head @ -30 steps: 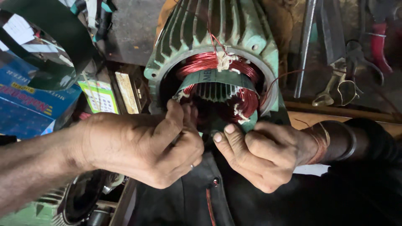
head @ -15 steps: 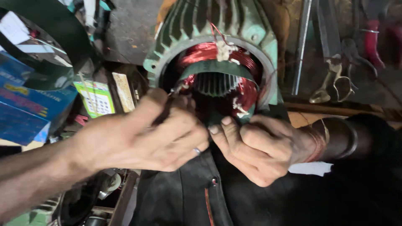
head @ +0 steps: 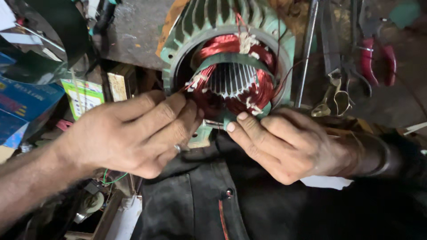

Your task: The person fits green insulating paper into the slots of an electric motor stator. They fold and shape the paper strips by hand, press them around the copper windings inside the stator, and tuck the edges down to line the slots, working around the stator one section at a time.

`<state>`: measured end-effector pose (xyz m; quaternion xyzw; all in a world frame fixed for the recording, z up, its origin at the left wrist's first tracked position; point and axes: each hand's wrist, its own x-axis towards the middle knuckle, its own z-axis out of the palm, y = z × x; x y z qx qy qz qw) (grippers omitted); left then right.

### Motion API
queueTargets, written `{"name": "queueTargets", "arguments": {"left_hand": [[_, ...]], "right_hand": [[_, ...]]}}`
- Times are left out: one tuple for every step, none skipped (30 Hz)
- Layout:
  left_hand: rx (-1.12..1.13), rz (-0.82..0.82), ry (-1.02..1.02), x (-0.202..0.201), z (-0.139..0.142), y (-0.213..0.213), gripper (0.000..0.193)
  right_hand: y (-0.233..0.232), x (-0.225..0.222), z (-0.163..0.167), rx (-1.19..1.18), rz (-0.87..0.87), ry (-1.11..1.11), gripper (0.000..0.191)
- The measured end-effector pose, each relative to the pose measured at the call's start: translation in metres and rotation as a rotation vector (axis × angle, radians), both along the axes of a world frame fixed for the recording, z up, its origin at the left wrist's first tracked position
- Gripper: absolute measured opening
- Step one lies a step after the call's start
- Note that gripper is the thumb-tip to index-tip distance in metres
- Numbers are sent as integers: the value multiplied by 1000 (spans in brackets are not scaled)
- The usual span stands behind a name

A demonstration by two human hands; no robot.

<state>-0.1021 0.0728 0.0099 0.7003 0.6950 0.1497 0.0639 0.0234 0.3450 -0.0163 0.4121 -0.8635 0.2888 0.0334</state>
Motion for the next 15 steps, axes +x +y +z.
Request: {"name": "queueTargets", "arguments": {"left_hand": [[8,-4,15,0,-2,-1,46],[18,-10,37,-2,-3,-2,47],[22,-30,60,-3,-4,-3,46],[27,-45,77,-4,-4,-2,45],[31,-57,93,-4,-4,-2,44],[37,-41,67,-3,-3,-2,44],[45,-22,49,-2,-2,-2,45],[52,-5,34,-1,-2,-2,45],[52,1,82,1,-1,-4,40],[49,7,132,5,0,-5,36],[47,10,182,9,0,-7,33],[96,77,145,11,0,-9,32],[141,143,104,14,-1,-12,33],[181,206,57,18,-2,-15,34],[199,245,-2,22,-5,-15,35]], "right_hand": [[0,2,1,18,3,-16,35],[0,3,2,37,5,-24,34],[-1,3,3,59,4,-32,34],[-1,3,4,54,2,-39,33],[-2,2,5,49,2,-46,33],[-1,1,7,47,7,-51,32],[1,-1,10,87,33,-40,34],[2,-2,11,126,57,-25,35],[3,-3,11,161,85,-12,37],[4,-3,12,114,63,-31,34],[3,-2,11,68,37,-51,31],[3,0,10,26,13,-74,29],[2,5,9,37,-38,-65,27],[1,10,10,43,-91,-61,25],[1,15,11,50,-143,-61,25]]}}
